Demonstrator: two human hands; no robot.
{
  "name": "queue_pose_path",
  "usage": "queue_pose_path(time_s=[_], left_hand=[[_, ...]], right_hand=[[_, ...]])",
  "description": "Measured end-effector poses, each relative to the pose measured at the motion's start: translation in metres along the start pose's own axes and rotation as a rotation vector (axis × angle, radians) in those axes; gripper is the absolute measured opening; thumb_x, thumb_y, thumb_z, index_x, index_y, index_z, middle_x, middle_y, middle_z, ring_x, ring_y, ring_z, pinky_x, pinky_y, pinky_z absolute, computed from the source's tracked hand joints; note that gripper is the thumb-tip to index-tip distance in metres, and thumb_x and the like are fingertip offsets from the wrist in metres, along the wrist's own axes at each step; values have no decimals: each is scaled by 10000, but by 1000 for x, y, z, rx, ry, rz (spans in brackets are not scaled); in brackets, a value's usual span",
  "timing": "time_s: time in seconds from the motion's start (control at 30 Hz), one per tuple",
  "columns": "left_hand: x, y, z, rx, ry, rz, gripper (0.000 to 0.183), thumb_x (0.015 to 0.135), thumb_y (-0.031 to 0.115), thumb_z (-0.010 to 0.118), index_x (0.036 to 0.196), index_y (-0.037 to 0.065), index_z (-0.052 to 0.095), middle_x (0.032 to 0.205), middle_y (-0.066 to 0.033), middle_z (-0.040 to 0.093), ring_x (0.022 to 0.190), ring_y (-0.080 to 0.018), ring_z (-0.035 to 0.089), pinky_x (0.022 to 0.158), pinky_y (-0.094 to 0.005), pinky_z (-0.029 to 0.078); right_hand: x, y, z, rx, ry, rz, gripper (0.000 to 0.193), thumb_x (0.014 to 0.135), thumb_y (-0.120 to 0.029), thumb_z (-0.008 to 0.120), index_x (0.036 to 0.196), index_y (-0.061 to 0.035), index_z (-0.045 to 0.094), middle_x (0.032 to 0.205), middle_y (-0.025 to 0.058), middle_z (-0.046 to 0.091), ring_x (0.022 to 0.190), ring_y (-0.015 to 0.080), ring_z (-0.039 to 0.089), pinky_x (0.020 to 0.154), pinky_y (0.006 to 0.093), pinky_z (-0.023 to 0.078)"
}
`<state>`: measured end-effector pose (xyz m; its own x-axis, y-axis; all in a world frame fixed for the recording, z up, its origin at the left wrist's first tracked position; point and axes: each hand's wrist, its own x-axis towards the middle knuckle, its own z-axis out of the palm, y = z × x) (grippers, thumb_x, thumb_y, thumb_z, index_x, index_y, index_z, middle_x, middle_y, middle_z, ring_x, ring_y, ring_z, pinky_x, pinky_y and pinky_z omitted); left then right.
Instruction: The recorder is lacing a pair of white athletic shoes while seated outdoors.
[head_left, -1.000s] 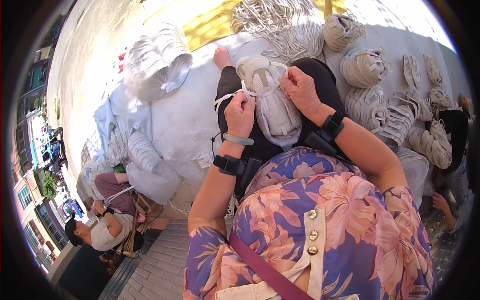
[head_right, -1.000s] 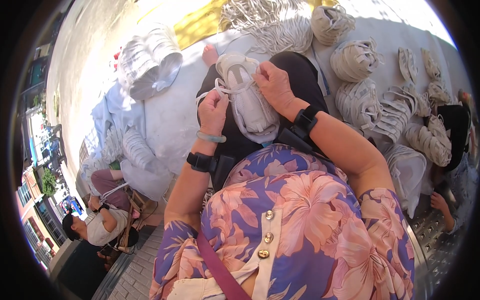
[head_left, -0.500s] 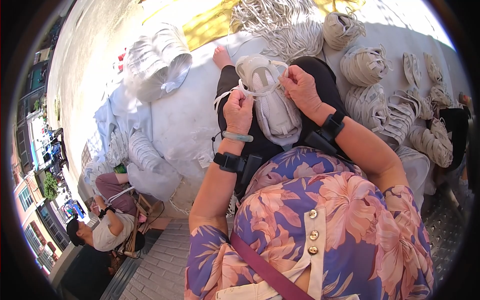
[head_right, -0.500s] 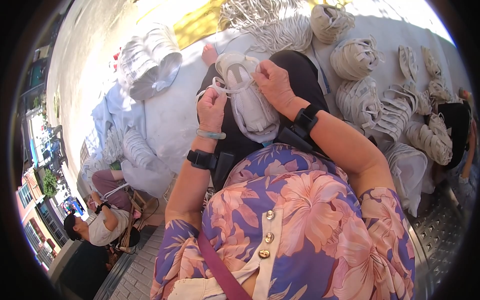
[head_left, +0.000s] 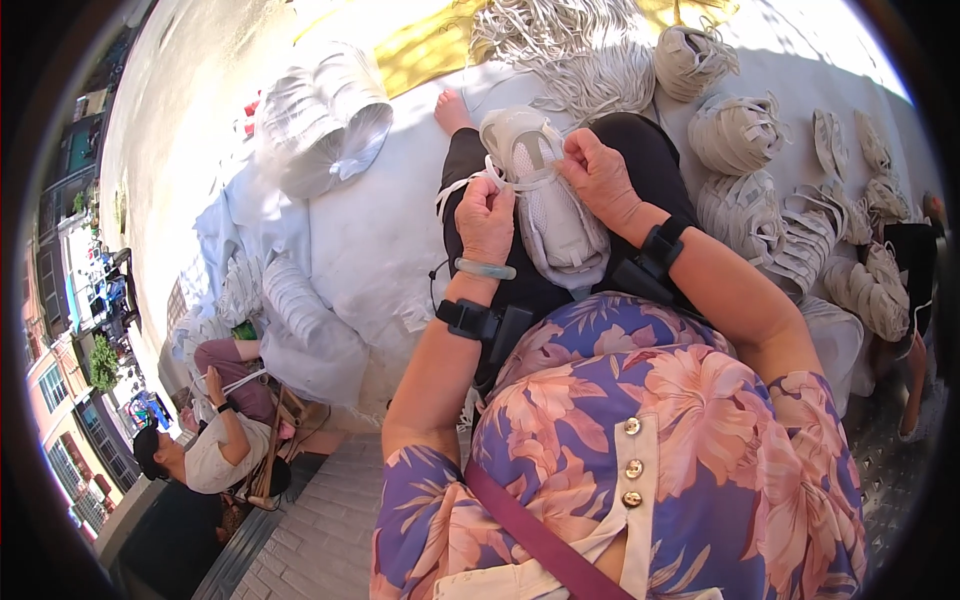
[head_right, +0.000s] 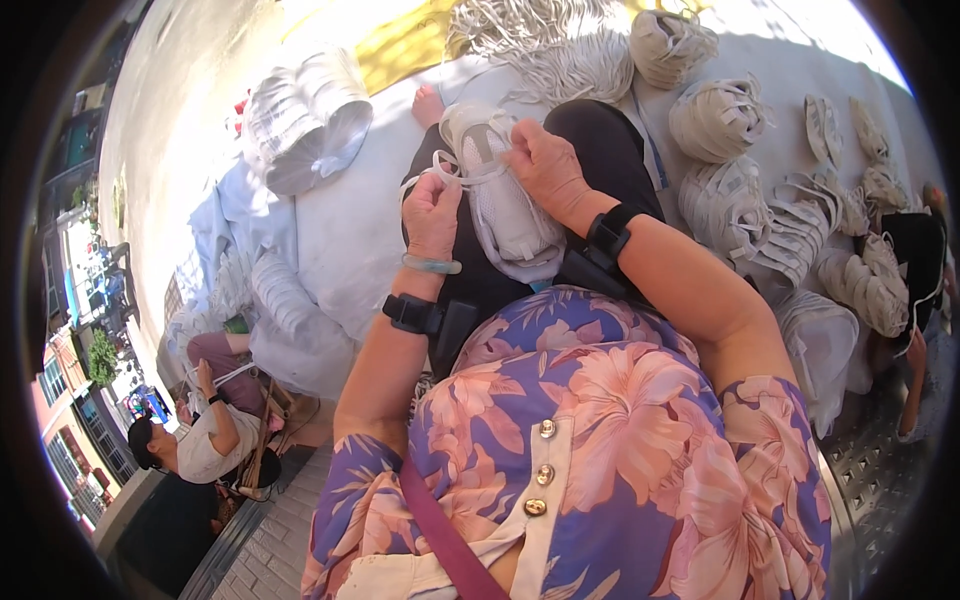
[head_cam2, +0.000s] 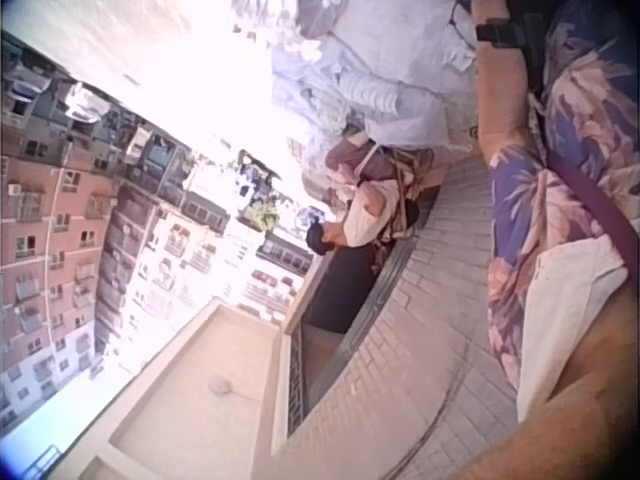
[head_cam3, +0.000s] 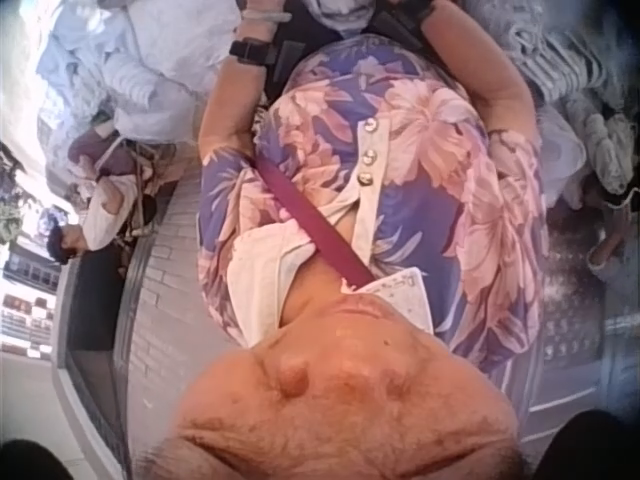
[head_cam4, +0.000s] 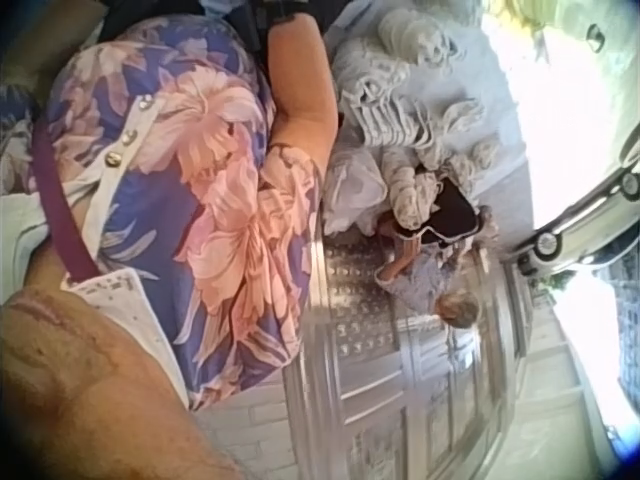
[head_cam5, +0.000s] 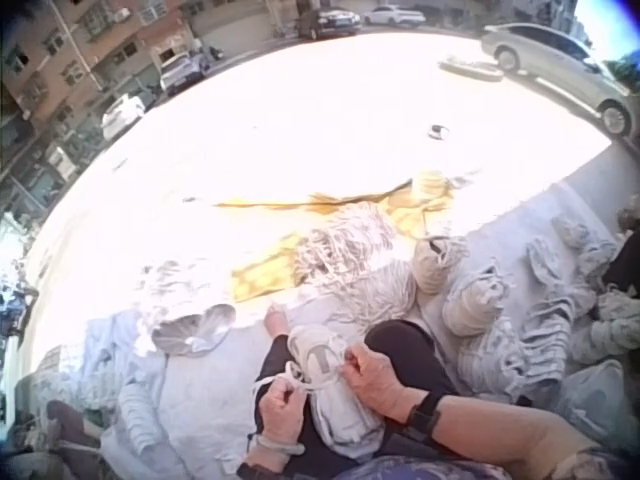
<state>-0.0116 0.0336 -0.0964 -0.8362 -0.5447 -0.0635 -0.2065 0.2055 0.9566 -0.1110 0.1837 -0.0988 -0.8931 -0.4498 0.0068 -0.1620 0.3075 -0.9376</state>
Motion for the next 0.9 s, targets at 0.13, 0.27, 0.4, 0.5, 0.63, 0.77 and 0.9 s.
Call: queue_pose_path(time_s=[0.13, 0.27, 0.4, 0.5, 0.63, 0.77, 0.9], left_hand=[[1, 6, -3, 27, -41, -171, 96, 826, 69, 593, 871, -13, 576, 841, 3, 563, 757, -45, 473, 701, -192, 397], [-5, 6, -2, 216, -7, -31, 111, 804, 75, 605, 755, 1, 538, 698, 11, 523, 644, -51, 450, 601, -210, 395], [-6, 13, -2, 277, 34, 60, 151, 790, 105, 612, 705, 14, 528, 612, 3, 480, 563, -76, 425, 534, -249, 384], [-3, 14, -3, 260, 48, 23, 180, 792, 132, 614, 688, 12, 528, 585, -8, 480, 548, -83, 420, 524, -258, 380], [-3, 13, 0, 222, 76, -12, 196, 790, 145, 619, 681, 8, 531, 552, -13, 480, 532, -87, 416, 514, -266, 379], [-2, 10, 4, 240, 88, 4, 195, 786, 145, 625, 685, 5, 536, 560, -9, 484, 536, -86, 418, 517, -263, 385], [-2, 8, 5, 180, 104, 36, 173, 789, 117, 624, 686, 14, 532, 581, 7, 483, 551, -71, 412, 514, -249, 383]], right_hand=[[7, 0, 1, -129, -55, -2, 196, 767, -170, 613, 841, -48, 479, 725, 168, 570, 713, 359, 567, 620, 405, 442], [5, -9, -1, -229, -156, 15, 199, 788, -214, 597, 823, -55, 484, 719, 170, 566, 714, 361, 563, 622, 414, 437], [2, -15, -7, -269, -163, 41, 187, 804, -221, 579, 801, -56, 491, 709, 172, 559, 710, 360, 558, 623, 415, 433], [-5, -23, -13, -288, -85, -38, 173, 816, -220, 568, 796, -59, 508, 734, 156, 565, 708, 350, 563, 618, 410, 440], [-7, -32, -21, -328, -218, -537, 136, 784, -214, 590, 833, -94, 549, 752, 84, 518, 699, 281, 541, 611, 370, 415], [-5, -33, -23, -624, -464, -787, 219, 752, -267, 615, 920, -134, 567, 774, 31, 473, 739, 208, 499, 653, 344, 356], [-5, -36, -23, -764, -465, -845, 318, 741, -337, 617, 975, -131, 554, 775, 19, 467, 749, 175, 493, 678, 335, 338]])
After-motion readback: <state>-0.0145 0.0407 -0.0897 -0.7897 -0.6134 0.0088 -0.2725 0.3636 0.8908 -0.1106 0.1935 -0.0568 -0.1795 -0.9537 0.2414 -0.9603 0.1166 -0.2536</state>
